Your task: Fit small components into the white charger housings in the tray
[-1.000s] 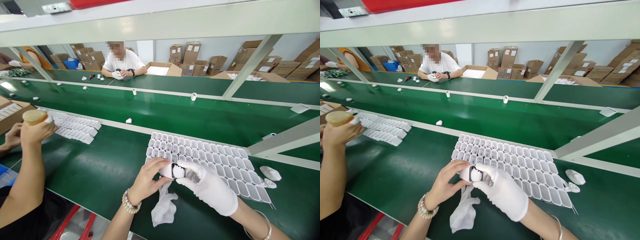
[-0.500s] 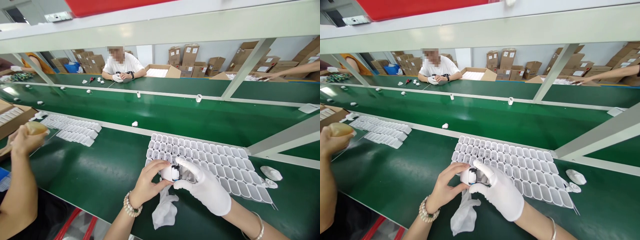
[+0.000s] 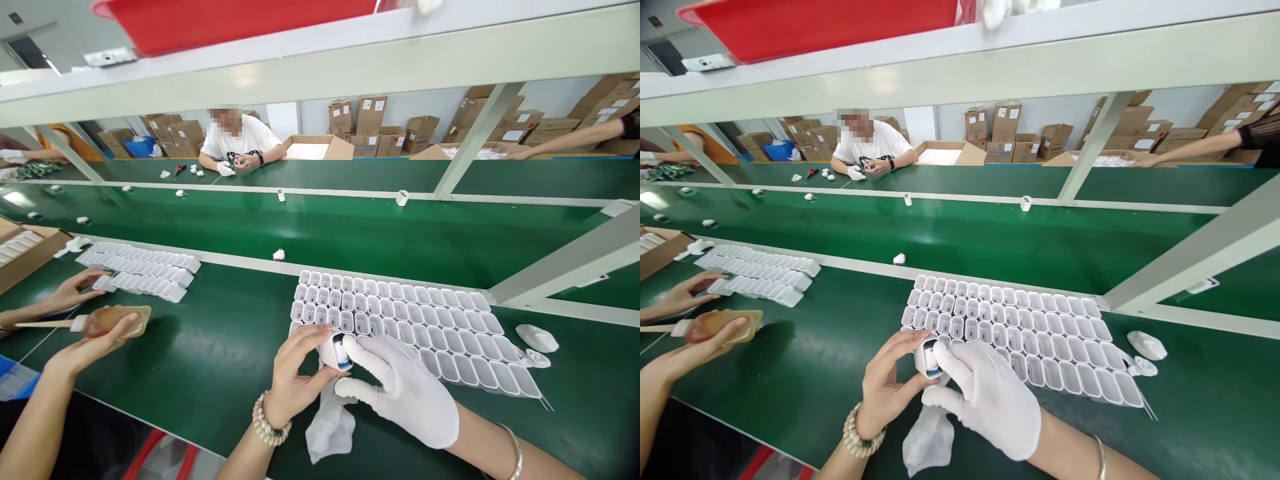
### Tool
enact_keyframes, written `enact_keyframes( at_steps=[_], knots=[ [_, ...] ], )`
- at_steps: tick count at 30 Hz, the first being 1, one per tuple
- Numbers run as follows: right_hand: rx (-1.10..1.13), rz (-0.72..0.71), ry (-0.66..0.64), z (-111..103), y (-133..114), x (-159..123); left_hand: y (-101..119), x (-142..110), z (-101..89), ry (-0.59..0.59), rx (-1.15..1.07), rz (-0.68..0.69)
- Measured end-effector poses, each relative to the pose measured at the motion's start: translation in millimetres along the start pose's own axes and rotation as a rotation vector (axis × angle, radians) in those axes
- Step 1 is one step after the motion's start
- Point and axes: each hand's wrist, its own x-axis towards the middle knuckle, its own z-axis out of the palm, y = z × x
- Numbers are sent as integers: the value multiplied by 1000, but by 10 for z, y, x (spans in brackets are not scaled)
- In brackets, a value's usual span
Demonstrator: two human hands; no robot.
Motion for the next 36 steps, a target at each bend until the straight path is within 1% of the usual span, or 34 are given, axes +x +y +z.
enact_keyframes(
  at_steps=[4, 7, 12, 15, 16, 17, 18, 20, 22, 23, 24, 26, 28, 30, 33, 36],
  knots=[
    [20, 13, -21, 23, -4, 10, -33, 3, 3, 6, 7, 48],
    [4, -30, 4, 41, 0, 9, -56, -8, 9, 6, -7, 61],
    [-27, -162, 207, 105, -40, -20, -42, -46, 33, 2, -23, 57],
    [-119, -153, 303, 130, -115, -38, -18, -59, 89, -7, -84, 50],
    [-126, -116, 321, 129, -133, -38, -9, -58, 108, -14, -95, 36],
    [-92, -53, 311, 120, -140, -33, 1, -54, 120, -25, -93, 16],
    [-8, 32, 275, 104, -131, -22, 12, -47, 122, -43, -79, -4],
    [293, 260, 174, 50, -62, 21, 31, -32, 75, -101, -26, -35],
    [698, 515, 86, -21, 61, 82, 28, -28, -46, -158, 46, -53],
    [877, 616, 58, -55, 127, 114, 10, -34, -130, -181, 86, -74],
    [1016, 691, 39, -83, 188, 144, -21, -49, -222, -197, 131, -107],
    [1166, 760, -3, -110, 277, 188, -121, -101, -406, -229, 232, -201],
    [1185, 778, -3, -96, 322, 213, -247, -177, -550, -279, 334, -291],
    [1184, 802, 14, -53, 366, 238, -355, -257, -627, -325, 399, -350],
    [1122, 827, 66, 14, 551, 347, -430, -339, -624, -347, 407, -378],
    [1002, 851, 134, 66, 926, 591, -427, -359, -554, -348, 397, -361]
  ],
)
